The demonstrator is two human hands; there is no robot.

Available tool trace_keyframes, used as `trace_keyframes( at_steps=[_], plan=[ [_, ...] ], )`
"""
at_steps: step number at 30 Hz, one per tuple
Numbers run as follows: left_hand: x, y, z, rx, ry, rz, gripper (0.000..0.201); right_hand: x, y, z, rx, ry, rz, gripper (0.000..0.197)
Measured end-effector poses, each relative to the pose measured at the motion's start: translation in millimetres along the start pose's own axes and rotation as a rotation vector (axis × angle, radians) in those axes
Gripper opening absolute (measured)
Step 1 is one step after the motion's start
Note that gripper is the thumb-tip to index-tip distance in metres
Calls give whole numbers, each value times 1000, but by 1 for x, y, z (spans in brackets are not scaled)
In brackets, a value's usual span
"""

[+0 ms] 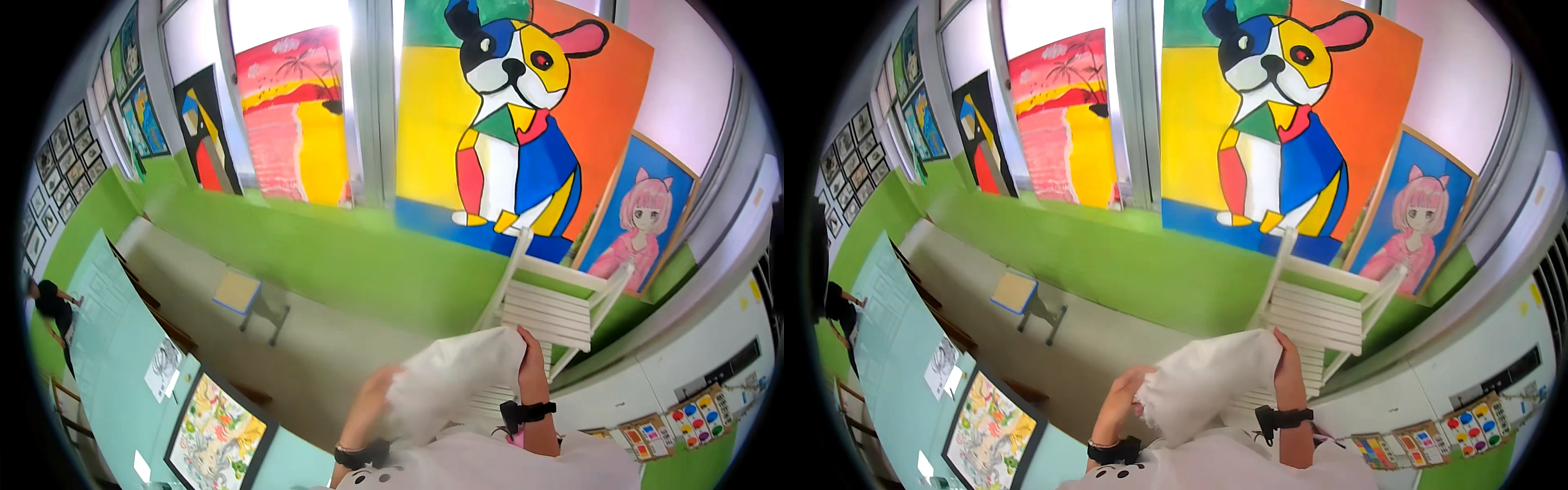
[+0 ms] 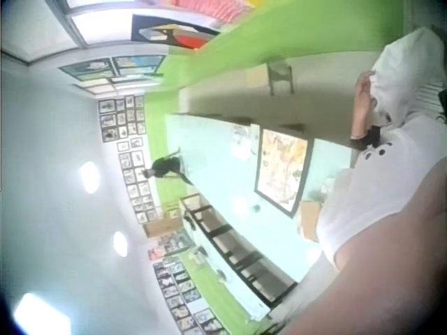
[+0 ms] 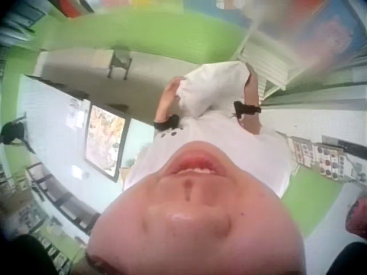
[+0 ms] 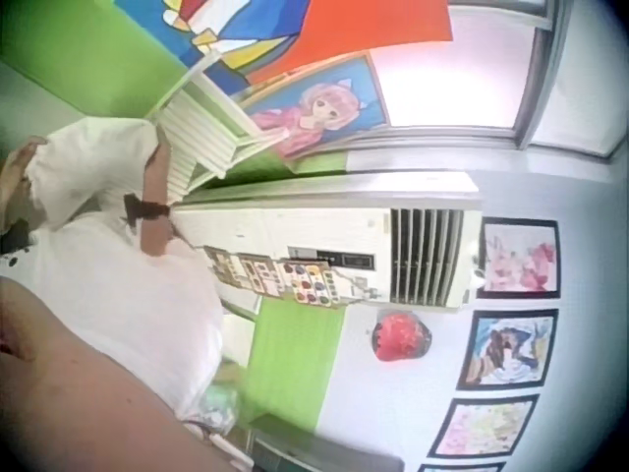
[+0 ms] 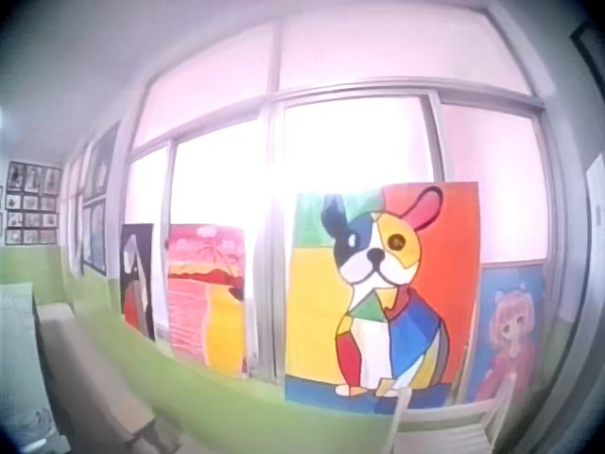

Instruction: The person wipes a chalkboard, the frame of large wall posters, a tabletop, and a green wall with a white cloth.

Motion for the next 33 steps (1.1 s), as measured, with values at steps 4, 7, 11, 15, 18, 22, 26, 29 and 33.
trace_keyframes(
  at_steps=[4, 7, 11, 15, 18, 22, 26, 29, 33],
  plan=[
    [52, -71, -23, 34, -232, 208, 29, -27, -79, 32, -162, -92, -66, 20],
    [73, -108, -33, 130, -129, 81, 32, -31, -137, 50, -157, -72, -31, 26],
    [112, -165, -20, 74, -54, 190, 34, -56, -191, 76, -209, 133, -277, 35],
    [152, -233, -4, -38, -104, 342, 25, -110, -238, 80, 81, 563, -539, 36],
    [202, -281, 4, -70, -382, 638, 27, -152, -246, 115, 167, 648, -713, 32],
    [284, -321, 23, -109, -766, 550, 30, -215, -211, 206, 132, 682, -1299, 25],
    [363, -360, 18, -51, -537, 1172, 31, -254, -207, 289, 165, 810, -1474, 23],
    [418, -381, -5, 52, -539, 1117, 20, -267, -211, 353, 214, 799, -1625, 25],
    [477, -420, -51, 138, -224, 1248, 20, -263, -209, 438, 413, 943, -1800, 31]
  ],
)
Point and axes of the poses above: each hand's wrist, its own y-axis away from the middle knuckle, its own z-axis out of the palm, x = y × z, the point moved 6 cm from there along -y, towards the middle knuckle, and after that the axes turned 1 degree about x, right-handed, at the moved point
